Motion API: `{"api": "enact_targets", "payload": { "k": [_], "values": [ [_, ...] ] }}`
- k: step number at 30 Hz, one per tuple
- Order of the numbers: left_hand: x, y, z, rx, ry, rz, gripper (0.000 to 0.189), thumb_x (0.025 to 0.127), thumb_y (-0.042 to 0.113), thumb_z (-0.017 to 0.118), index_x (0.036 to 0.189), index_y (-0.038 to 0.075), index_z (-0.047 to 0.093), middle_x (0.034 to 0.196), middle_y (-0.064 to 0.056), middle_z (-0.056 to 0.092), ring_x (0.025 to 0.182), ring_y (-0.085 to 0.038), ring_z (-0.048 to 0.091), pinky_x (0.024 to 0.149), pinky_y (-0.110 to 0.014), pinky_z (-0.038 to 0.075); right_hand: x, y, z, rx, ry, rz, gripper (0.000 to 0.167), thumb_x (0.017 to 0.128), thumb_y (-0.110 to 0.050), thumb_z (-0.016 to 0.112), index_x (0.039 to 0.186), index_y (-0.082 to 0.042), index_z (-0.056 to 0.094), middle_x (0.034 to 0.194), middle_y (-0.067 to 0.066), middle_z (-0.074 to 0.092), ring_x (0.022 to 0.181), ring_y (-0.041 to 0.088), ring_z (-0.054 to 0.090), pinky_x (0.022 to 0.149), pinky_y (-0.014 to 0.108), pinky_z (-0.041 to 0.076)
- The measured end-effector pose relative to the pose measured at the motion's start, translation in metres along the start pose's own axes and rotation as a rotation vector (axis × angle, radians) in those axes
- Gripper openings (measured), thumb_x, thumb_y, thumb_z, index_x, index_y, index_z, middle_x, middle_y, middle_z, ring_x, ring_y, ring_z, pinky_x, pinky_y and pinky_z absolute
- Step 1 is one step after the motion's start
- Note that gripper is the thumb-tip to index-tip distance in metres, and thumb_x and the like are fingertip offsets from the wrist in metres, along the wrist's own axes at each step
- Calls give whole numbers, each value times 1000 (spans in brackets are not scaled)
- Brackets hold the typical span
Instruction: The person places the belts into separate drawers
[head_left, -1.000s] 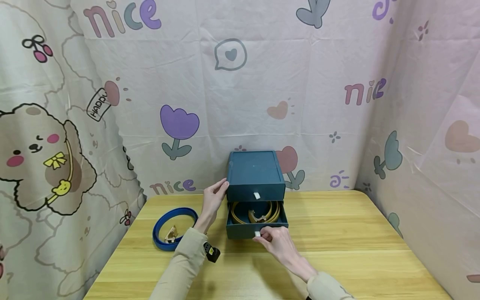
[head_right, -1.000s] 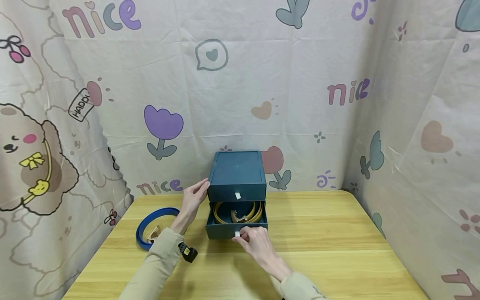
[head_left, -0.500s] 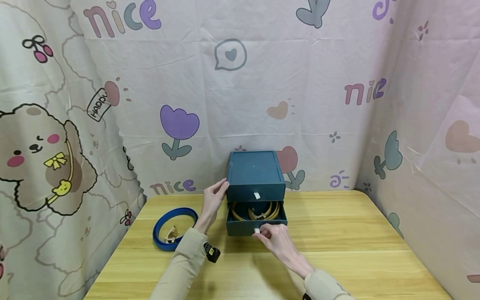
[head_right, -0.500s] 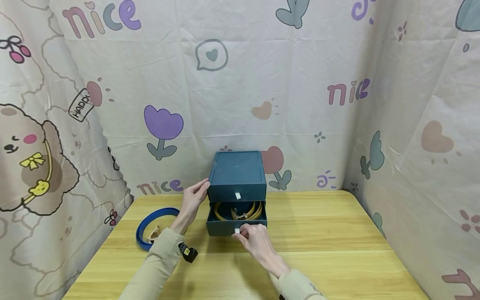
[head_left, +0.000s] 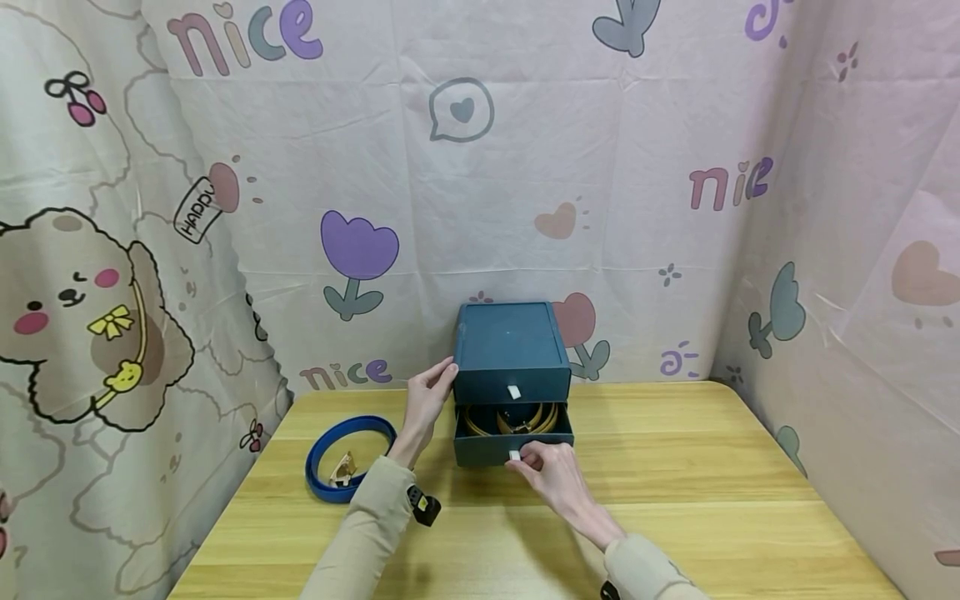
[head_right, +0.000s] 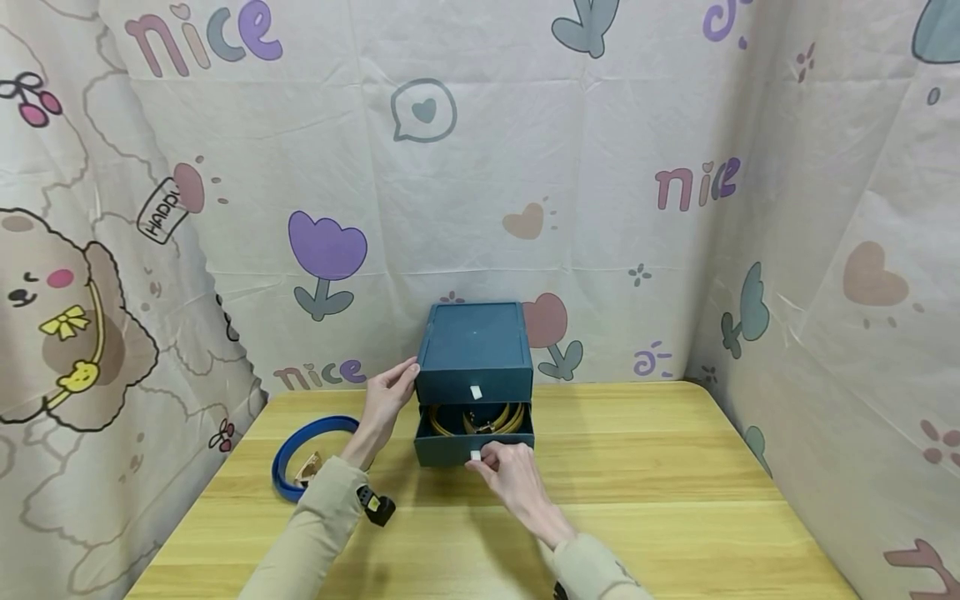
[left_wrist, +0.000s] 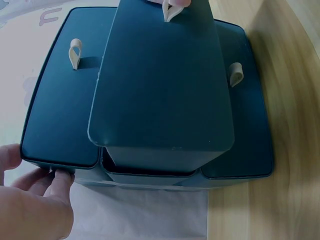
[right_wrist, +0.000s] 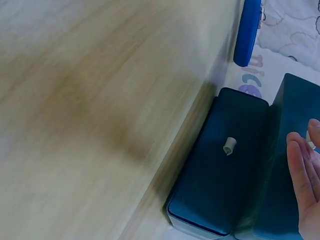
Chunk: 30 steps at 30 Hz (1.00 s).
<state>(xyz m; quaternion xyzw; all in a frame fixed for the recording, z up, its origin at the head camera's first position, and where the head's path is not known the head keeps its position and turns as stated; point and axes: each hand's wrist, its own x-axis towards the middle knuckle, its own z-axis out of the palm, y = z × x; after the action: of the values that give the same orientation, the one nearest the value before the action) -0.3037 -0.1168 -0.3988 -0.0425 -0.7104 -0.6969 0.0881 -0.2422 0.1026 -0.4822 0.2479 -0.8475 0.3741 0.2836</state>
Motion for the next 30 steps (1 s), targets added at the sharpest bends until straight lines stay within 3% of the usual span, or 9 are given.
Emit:
{"api": "enact_targets", "payload": {
  "k": [9,30],
  "values": [
    [0,0,0,-2,-1,5,45,104,22,56,144,2,53,150,-22,52,140,-36,48,116,-48,41,1,1,2,10,8,50,16,76,-14,87,72,-10,73,65,2,74,54,0,64,51,8,48],
    [0,0,0,5,8,6,45,104,22,57,144,3,54,148,-22,54,139,-36,50,116,-48,42,9,8,11,-41,83,-5,17,74,-15,88,69,-11,72,60,-2,71,52,-2,60,50,6,43]
  ]
}}
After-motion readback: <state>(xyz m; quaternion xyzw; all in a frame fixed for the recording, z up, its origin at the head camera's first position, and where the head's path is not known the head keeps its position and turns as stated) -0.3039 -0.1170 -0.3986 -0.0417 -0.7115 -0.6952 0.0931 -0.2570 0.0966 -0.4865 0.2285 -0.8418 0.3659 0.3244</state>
